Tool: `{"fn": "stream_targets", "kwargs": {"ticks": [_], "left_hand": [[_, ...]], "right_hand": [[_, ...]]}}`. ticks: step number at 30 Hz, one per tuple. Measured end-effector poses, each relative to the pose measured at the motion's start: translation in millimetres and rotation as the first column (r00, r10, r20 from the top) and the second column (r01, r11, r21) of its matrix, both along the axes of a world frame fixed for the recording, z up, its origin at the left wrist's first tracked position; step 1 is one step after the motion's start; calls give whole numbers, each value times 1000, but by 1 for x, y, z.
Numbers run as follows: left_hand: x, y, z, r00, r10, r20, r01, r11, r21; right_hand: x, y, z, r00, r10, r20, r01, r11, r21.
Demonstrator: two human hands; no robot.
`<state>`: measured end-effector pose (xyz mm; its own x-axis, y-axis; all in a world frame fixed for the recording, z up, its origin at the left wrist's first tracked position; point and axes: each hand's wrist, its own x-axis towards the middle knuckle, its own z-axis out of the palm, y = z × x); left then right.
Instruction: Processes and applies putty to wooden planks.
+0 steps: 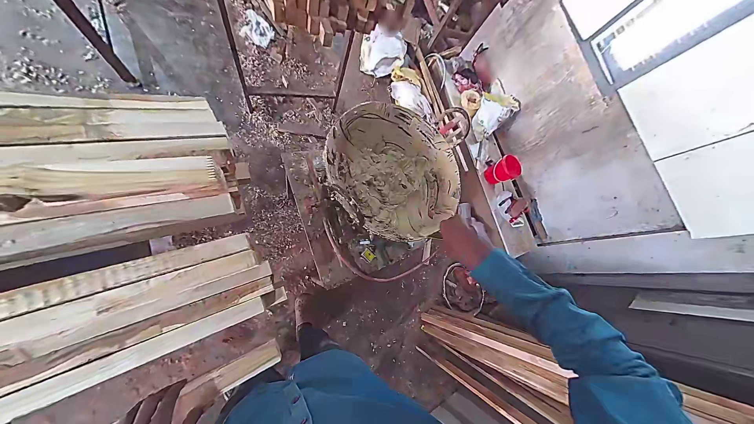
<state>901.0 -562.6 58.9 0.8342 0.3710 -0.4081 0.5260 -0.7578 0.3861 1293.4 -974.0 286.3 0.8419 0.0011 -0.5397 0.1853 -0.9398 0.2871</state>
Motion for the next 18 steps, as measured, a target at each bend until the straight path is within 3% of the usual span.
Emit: {"fn": "stream_targets", "kwargs": {"ticks": [3,8,10,14,16,17,18], "left_hand": [[-5,-10,-11,991,13,136,-16,1000,21],[-25,-5,-12,935,83,346,-87,996,-3],[-48,7,5,924,199,326,-200,979,-30],[-111,71,20,887,379,263,-414,906,90],[-152,120,16,888,401,226,-437,889,138],[-173,150,13,891,402,211,-437,886,158],[-184,178,12,893,404,201,-438,883,170]], "right_hand": [[13,18,8,1000,-4,10,5,1000,-23],[53,42,-48,991,60,-121,-75,990,-123],[44,63,-38,982,88,-169,-123,970,-208],[45,77,11,948,172,-266,-251,920,-301],[49,54,36,920,221,-323,-304,924,-234],[48,29,39,901,273,-338,-330,936,-124],[44,3,36,917,237,-321,-236,971,44]]}}
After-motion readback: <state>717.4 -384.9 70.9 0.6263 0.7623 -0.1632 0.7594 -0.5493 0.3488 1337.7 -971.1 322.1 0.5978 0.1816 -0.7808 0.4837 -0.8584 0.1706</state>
